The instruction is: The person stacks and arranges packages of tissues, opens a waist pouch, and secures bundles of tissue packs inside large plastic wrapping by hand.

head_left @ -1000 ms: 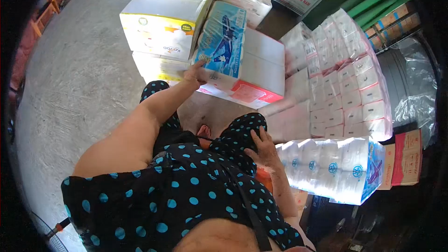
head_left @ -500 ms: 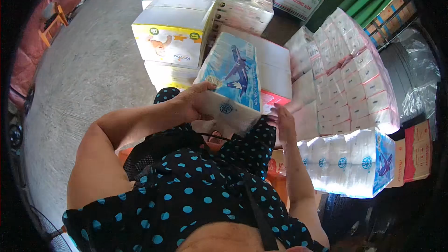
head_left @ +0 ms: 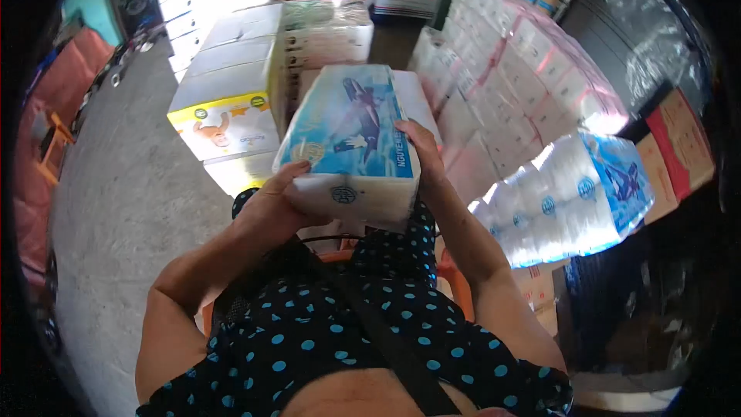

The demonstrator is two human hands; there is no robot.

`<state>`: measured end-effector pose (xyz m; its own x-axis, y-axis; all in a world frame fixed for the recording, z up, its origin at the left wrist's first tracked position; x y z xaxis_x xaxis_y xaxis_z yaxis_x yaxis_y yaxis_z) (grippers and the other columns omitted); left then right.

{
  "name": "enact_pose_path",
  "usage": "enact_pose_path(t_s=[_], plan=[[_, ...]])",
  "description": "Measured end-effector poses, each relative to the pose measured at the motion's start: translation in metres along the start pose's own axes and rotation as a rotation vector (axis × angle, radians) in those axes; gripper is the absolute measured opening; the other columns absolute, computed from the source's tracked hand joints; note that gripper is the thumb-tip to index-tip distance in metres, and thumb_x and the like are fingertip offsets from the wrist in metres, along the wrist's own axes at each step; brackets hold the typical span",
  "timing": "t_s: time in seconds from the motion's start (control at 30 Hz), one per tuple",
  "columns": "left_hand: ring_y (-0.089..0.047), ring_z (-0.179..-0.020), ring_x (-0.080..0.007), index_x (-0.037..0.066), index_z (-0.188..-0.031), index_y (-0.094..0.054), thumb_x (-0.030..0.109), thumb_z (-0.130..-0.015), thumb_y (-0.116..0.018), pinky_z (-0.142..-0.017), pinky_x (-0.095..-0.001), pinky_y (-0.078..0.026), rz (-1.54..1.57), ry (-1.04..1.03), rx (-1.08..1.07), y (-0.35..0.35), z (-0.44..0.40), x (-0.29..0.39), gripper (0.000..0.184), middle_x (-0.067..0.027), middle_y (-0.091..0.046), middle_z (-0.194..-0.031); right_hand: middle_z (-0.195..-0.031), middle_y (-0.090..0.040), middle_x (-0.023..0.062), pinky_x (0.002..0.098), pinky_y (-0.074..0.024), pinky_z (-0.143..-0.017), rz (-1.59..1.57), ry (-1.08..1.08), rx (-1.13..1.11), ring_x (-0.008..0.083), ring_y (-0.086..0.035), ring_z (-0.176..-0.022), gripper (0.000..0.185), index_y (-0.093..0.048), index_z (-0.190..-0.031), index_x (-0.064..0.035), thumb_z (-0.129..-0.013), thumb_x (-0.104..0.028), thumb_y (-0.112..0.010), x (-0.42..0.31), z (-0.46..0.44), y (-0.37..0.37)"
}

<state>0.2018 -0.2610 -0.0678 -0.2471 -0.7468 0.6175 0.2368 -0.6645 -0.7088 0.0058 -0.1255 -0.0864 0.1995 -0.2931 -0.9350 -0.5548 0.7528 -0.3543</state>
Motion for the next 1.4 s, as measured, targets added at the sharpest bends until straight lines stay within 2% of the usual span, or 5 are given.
enact_pose_path(t_s=[0.43, 0.73, 0.93, 1.03, 1.4], plan=[[-0.056, -0.091, -0.0193, 0.000, -0.107, -0.052, 0.028, -0.080, -0.057, -0.075, -0.0362, -0.045, -0.345, -0.564, -0.463, -0.156, -0.034, 0.045, 0.040, -0.0106, -0.057, -0.103, -0.088, -0.059, 0.0027, 0.0205, -0.0429, -0.072, 0.256, 1.153, 0.435, 0.0080, -0.054, -0.078, 0.037, -0.052, -0.112, -0.0009, -0.079, -0.016, -0.059, -0.233, 0.176, 0.021], [-0.058, -0.073, -0.0164, 0.010, -0.092, -0.064, 0.040, -0.070, -0.067, -0.043, -0.0296, -0.042, -0.530, -0.555, -0.823, -0.325, -0.078, -0.001, 0.037, -0.0058, -0.062, -0.089, -0.083, -0.061, 0.0101, 0.0281, -0.0479, -0.066, 0.469, 1.142, 1.104, 0.0173, -0.059, -0.071, 0.044, -0.056, -0.102, 0.0020, -0.078, -0.035, -0.054, -0.299, 0.281, 0.097], [-0.057, -0.070, -0.0185, 0.005, -0.086, -0.064, 0.041, -0.066, -0.070, -0.050, -0.0314, -0.045, -0.576, -0.472, -0.868, -0.379, -0.126, -0.038, 0.042, -0.0074, -0.061, -0.081, -0.089, -0.061, 0.0113, 0.0298, -0.0465, -0.069, 0.439, 0.892, 1.094, 0.0183, -0.058, -0.074, 0.050, -0.056, -0.100, 0.0045, -0.078, -0.040, -0.055, -0.310, 0.298, 0.201], [-0.055, -0.071, -0.0173, 0.001, -0.080, -0.061, 0.046, -0.066, -0.070, -0.058, -0.0308, -0.044, -1.060, -0.683, -0.691, -0.382, -0.161, -0.052, 0.048, -0.0090, -0.059, -0.078, -0.090, -0.061, 0.0112, 0.0293, -0.0451, -0.071, 0.752, 0.803, 1.198, 0.0184, -0.058, -0.077, 0.051, -0.057, -0.100, 0.0040, -0.078, -0.042, -0.055, -0.303, 0.306, 0.258], [-0.052, -0.075, -0.0177, -0.001, -0.077, -0.056, 0.052, -0.067, -0.068, -0.064, -0.0323, -0.044, -0.984, -0.711, -0.610, -0.376, -0.180, -0.060, 0.055, -0.0114, -0.056, -0.080, -0.087, -0.060, 0.0117, 0.0302, -0.0451, -0.069, 0.752, 0.884, 1.212, 0.0189, -0.057, -0.079, 0.053, -0.055, -0.099, 0.0056, -0.077, -0.043, -0.055, -0.307, 0.293, 0.273]])
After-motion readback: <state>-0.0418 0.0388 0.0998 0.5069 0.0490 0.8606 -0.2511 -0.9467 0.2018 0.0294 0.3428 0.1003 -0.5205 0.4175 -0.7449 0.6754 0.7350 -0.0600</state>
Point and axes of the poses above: each hand's wrist, its own z-axis away from the middle knuckle, its own y-axis out of the back of the hand, x = y × z, the point moved 5 cm from there along -z, towards the middle knuckle
